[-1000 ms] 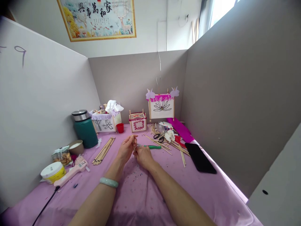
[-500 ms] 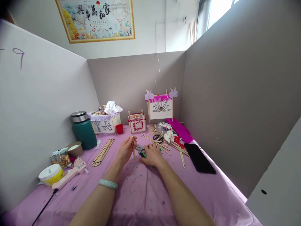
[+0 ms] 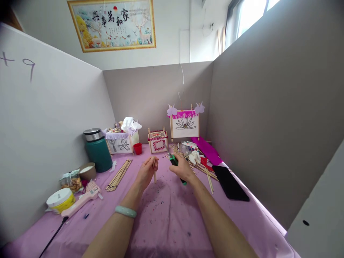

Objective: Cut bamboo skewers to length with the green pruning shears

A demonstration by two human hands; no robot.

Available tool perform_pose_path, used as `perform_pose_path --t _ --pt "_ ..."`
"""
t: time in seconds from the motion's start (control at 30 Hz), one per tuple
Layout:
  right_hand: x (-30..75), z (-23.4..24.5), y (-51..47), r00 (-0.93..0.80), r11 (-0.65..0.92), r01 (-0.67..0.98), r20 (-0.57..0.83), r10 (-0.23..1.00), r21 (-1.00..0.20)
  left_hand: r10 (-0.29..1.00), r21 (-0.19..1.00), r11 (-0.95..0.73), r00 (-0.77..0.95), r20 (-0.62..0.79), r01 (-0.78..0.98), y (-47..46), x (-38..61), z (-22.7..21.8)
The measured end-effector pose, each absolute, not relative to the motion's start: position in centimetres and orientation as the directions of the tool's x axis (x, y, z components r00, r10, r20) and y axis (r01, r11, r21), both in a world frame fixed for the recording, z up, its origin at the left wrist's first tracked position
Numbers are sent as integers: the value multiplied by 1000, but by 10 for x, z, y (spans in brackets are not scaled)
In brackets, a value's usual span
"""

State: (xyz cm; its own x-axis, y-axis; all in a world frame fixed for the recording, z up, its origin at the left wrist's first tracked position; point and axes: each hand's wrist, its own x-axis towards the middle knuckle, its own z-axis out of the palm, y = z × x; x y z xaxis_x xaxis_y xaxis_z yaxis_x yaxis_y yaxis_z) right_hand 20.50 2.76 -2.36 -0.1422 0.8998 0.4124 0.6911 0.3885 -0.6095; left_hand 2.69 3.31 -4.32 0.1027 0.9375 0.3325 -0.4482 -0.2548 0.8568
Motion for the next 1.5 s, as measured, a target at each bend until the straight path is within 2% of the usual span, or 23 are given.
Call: perform_pose_path --t 0.07,0.2,0.33,0.6,1.13,1.5 --pt "210 -10 18 -290 499 726 447 846 -474 936 860 -263 101 337 -438 34 27 -44" --pt "216 17 5 -490 581 795 380 785 -174 932 860 -281 93 350 -426 35 28 -45" --pt "215 35 1 -548 588 808 325 771 -30 927 846 -289 90 364 -448 36 29 -47" --pt "204 44 -3 -553 571 821 292 780 29 926 852 -315 61 372 -417 37 30 -49" --pt "199 63 -7 -539 550 835 195 819 -3 931 847 -291 73 358 -444 35 30 -47" --pt "197 62 -10 -545 538 838 183 818 90 932 852 -299 62 358 -429 36 31 -49"
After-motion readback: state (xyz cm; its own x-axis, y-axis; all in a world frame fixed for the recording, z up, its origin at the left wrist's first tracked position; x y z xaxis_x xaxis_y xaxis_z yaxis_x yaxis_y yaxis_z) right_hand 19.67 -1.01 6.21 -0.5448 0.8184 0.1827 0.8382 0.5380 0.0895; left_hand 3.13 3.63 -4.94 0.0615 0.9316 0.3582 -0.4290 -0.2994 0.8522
